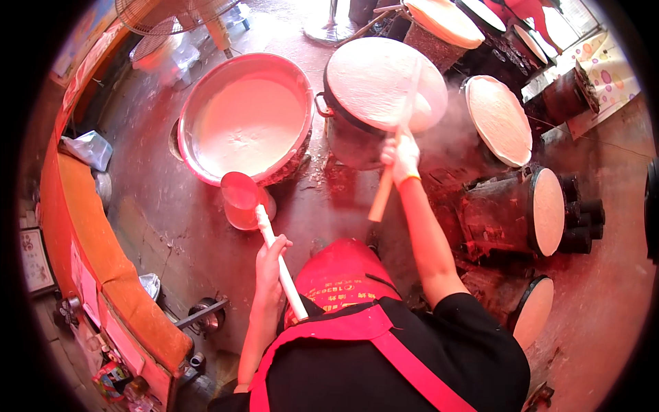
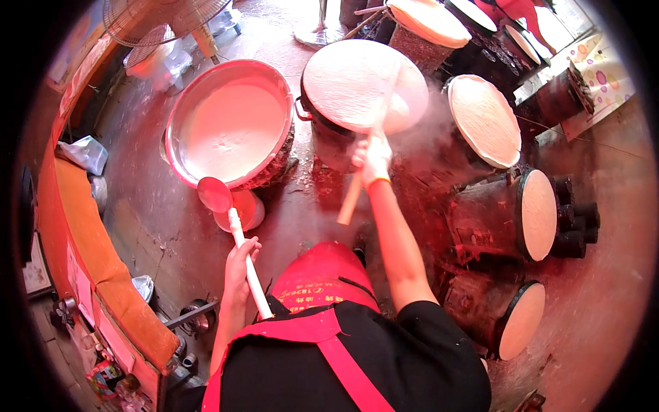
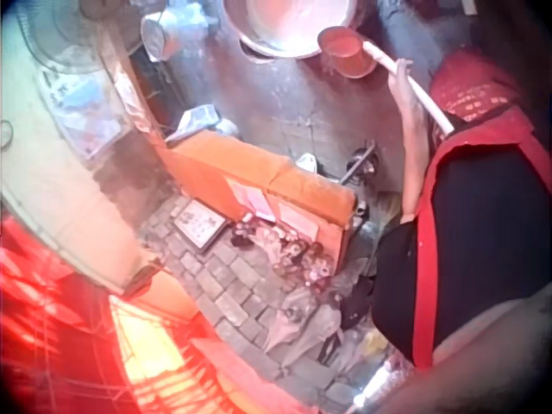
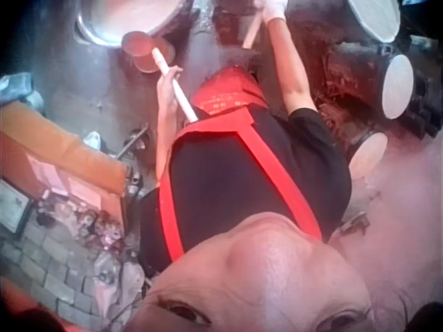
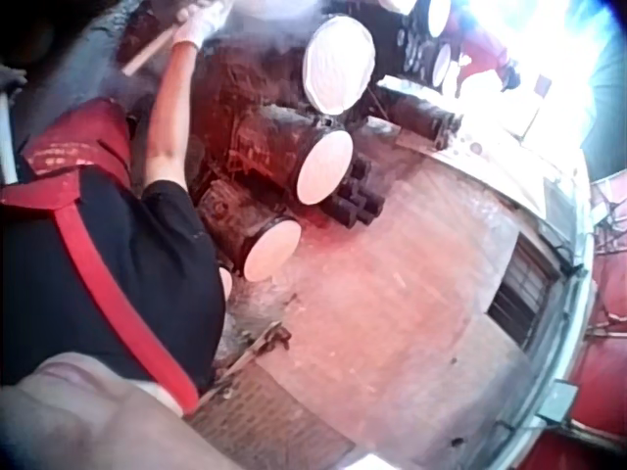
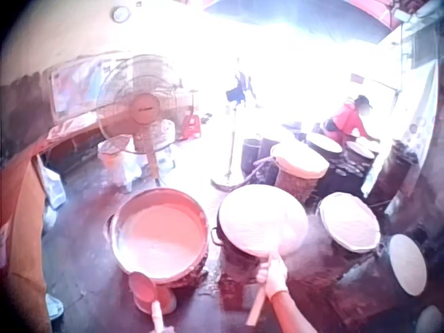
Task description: The person pours batter onto multiple heated circular griddles with a ladle, spreads it into thin circles using a wooden tool, and removes the cooked flatbreads by hand.
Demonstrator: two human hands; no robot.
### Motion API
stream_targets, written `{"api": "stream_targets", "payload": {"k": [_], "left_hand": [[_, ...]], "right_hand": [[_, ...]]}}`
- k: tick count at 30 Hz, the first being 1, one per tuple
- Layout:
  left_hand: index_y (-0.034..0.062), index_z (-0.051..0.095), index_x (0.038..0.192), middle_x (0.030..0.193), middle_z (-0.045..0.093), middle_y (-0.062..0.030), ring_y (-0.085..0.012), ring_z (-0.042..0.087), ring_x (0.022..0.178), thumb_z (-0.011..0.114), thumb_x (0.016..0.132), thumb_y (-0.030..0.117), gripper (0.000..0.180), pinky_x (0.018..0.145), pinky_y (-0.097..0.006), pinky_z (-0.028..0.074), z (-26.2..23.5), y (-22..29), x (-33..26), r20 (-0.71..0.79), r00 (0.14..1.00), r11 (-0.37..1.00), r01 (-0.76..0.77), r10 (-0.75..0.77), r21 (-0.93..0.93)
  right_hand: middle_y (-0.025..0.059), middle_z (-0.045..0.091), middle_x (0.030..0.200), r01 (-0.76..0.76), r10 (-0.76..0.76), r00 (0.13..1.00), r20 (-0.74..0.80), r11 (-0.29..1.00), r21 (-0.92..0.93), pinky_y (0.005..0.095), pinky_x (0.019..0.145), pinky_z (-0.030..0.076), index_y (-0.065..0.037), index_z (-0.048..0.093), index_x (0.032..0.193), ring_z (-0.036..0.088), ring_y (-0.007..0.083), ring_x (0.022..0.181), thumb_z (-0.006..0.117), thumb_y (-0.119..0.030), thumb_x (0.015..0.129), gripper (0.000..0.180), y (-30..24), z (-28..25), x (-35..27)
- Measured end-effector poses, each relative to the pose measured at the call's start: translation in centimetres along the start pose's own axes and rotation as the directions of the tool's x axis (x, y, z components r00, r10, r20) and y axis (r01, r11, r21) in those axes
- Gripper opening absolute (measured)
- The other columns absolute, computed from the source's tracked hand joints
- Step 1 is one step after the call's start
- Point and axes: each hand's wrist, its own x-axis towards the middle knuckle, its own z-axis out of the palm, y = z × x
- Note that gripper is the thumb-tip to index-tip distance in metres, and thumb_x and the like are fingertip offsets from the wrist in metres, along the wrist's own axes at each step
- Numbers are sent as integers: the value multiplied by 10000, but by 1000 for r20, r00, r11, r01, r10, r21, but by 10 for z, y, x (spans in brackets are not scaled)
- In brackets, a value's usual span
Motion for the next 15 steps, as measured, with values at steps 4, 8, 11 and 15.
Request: {"api": "stream_targets", "payload": {"k": [4,8,11,15], "left_hand": [[-15,570,1101,879,611,-14,-76,558,926,636,878,207,321,869,-226,398,35,0,1,44,999,1000,5,-6,22],[-64,526,1176,1085,587,-89,-107,539,994,620,887,225,419,947,-264,360,61,-3,1,99,995,999,-16,13,34],[-48,543,1155,1198,542,-127,-113,521,1031,622,886,220,388,950,-278,360,80,-17,1,109,993,997,-51,44,62],[-13,596,1070,1255,532,-106,-89,573,919,642,876,175,274,866,-221,438,114,-29,10,131,990,990,-68,52,122]], "right_hand": [[-16,420,622,-191,231,949,212,962,-194,233,367,285,-168,522,1061,322,64,421,494,-367,971,220,16,21,-27],[-9,470,651,-216,317,930,187,881,-421,227,353,272,-242,453,1364,317,59,399,443,-347,988,390,-16,-55,-34],[-4,460,638,-214,295,936,191,910,-356,218,343,244,-203,466,1308,298,55,394,442,-308,989,337,-61,-95,-7],[-8,450,628,-216,248,951,184,960,-176,227,347,244,-143,507,994,297,64,394,503,-313,968,172,-67,-65,13]]}}
